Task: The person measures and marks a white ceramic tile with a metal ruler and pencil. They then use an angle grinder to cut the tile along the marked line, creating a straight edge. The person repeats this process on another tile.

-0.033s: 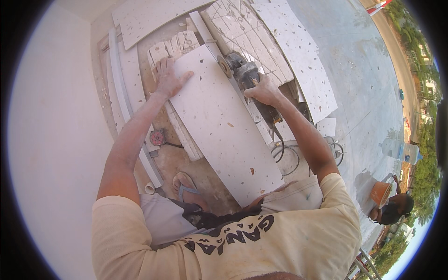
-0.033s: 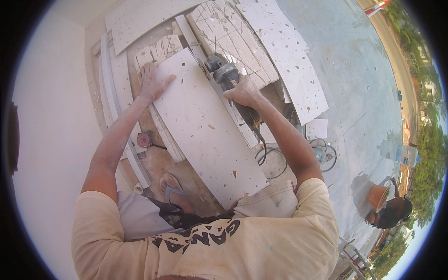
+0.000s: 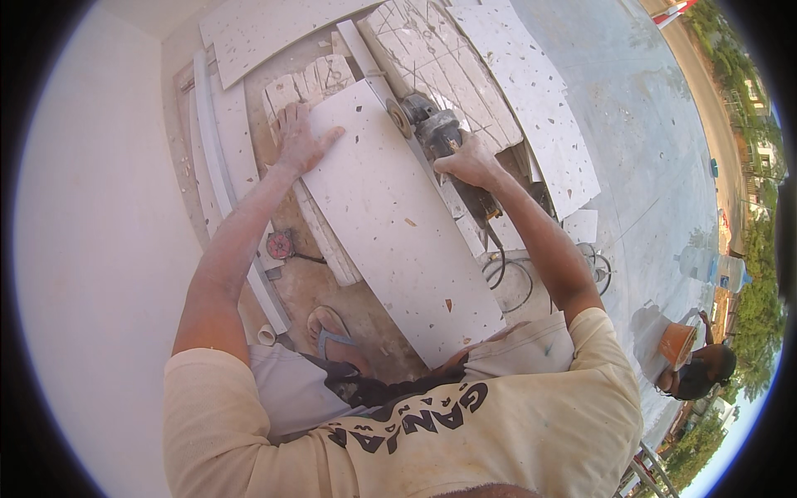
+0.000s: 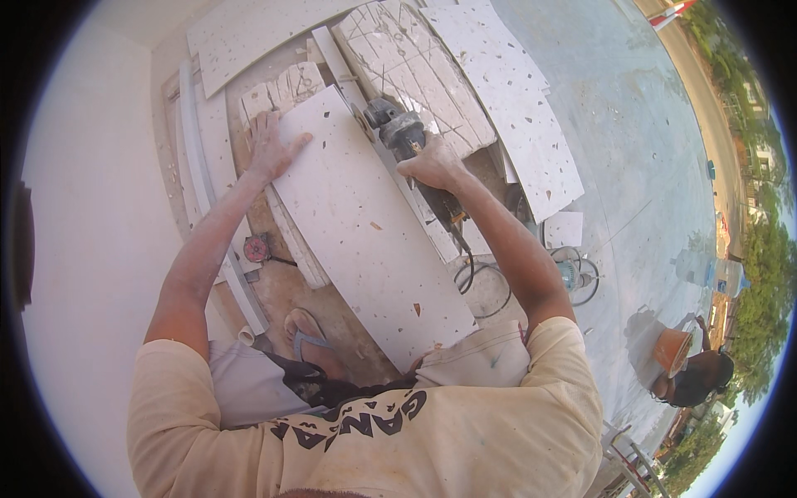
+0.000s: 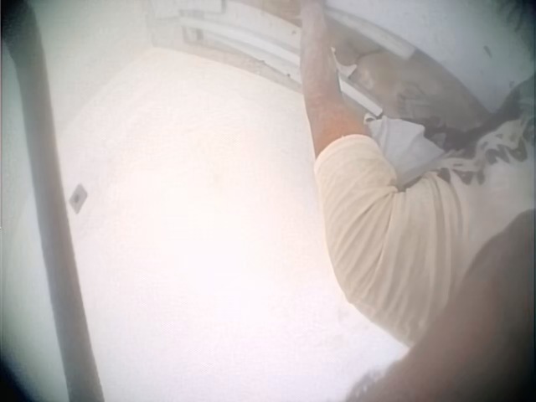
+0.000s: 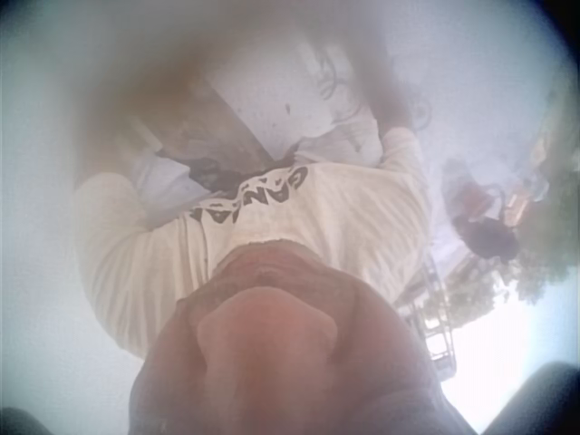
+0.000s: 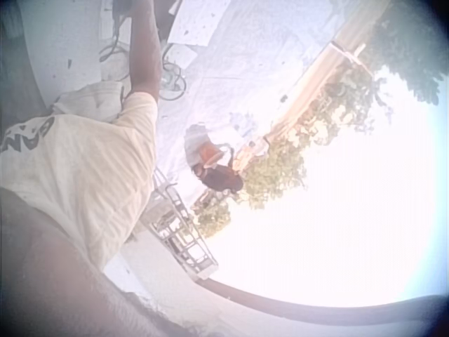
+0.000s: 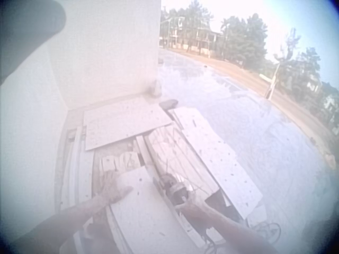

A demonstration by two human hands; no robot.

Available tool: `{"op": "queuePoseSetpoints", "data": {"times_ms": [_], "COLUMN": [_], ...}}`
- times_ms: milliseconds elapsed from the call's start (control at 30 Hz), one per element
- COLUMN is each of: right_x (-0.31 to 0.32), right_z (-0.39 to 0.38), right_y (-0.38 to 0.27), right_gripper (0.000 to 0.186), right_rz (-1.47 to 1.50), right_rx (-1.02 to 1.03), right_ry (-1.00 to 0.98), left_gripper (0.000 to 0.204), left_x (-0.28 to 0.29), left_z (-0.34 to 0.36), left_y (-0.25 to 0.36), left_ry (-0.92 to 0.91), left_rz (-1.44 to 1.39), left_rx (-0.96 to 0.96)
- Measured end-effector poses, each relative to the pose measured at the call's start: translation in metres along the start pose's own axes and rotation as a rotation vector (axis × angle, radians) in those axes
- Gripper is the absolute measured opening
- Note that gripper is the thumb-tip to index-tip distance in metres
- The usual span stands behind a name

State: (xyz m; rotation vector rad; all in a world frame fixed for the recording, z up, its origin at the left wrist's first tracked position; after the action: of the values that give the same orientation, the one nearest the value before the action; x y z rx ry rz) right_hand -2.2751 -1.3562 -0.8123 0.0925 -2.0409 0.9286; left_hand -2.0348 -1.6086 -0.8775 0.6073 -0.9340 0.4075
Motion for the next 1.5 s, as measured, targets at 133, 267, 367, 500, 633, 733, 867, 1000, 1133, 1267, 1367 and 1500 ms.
{"op": "queuePoseSetpoints", "data": {"times_ms": [133,267,367,500,633,733,867,1000,1133,1267,1367,1500], "right_x": [0.002,0.003,0.003,0.001,0.001,-0.001,-0.003,-0.003,-0.003,-0.004,-0.005,-0.005], "right_z": [-0.001,0.0,0.002,0.003,0.006,0.009,0.012,0.013,0.014,0.014,0.014,0.015], "right_y": [-0.007,-0.008,-0.007,-0.011,-0.012,-0.009,-0.008,-0.01,-0.009,-0.009,-0.009,-0.011], "right_gripper": [0.076,0.074,0.073,0.074,0.076,0.076,0.079,0.079,0.079,0.08,0.081,0.082], "right_rz": [-0.006,0.015,0.036,0.024,0.02,0.033,0.008,-0.002,-0.013,0.011,0.033,0.014], "right_rx": [-0.006,-0.008,0.0,0.027,0.024,0.01,0.016,0.019,0.032,0.021,0.012,0.008], "right_ry": [-0.008,-0.023,-0.017,0.019,0.01,0.014,0.008,-0.006,0.005,0.007,0.006,0.009], "left_gripper": [0.079,0.078,0.078,0.081,0.082,0.082,0.083,0.083,0.083,0.083,0.083,0.077], "left_x": [0.002,0.004,0.004,0.002,0.0,0.002,0.003,0.003,0.003,0.002,0.003,0.004], "left_z": [0.001,0.001,0.001,0.0,-0.001,0.001,0.001,0.002,0.002,0.001,0.001,0.001], "left_y": [0.0,0.002,0.005,-0.001,-0.001,0.004,0.003,0.001,0.003,0.001,0.001,0.004], "left_ry": [-0.022,-0.02,-0.012,-0.001,-0.014,-0.035,-0.027,-0.032,-0.042,-0.028,-0.026,-0.026], "left_rz": [-0.005,-0.005,-0.001,-0.011,0.016,0.028,0.037,0.016,0.013,0.013,-0.001,-0.009], "left_rx": [0.016,0.032,0.022,0.012,0.03,0.04,0.033,0.027,0.026,0.024,0.023,0.049]}}
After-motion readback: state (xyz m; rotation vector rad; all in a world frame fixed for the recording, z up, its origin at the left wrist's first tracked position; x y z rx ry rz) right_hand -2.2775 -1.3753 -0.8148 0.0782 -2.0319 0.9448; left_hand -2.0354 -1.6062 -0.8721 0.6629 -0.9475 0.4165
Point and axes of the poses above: each hand's wrist, its own z-axis towards the middle knuckle, its own x-axis out of the back of the hand, y = z × x, the point moved 2 cm from there along z, towards the middle knuckle, and after that the axes turned 15 degrees about y, right-handed, at the moved point
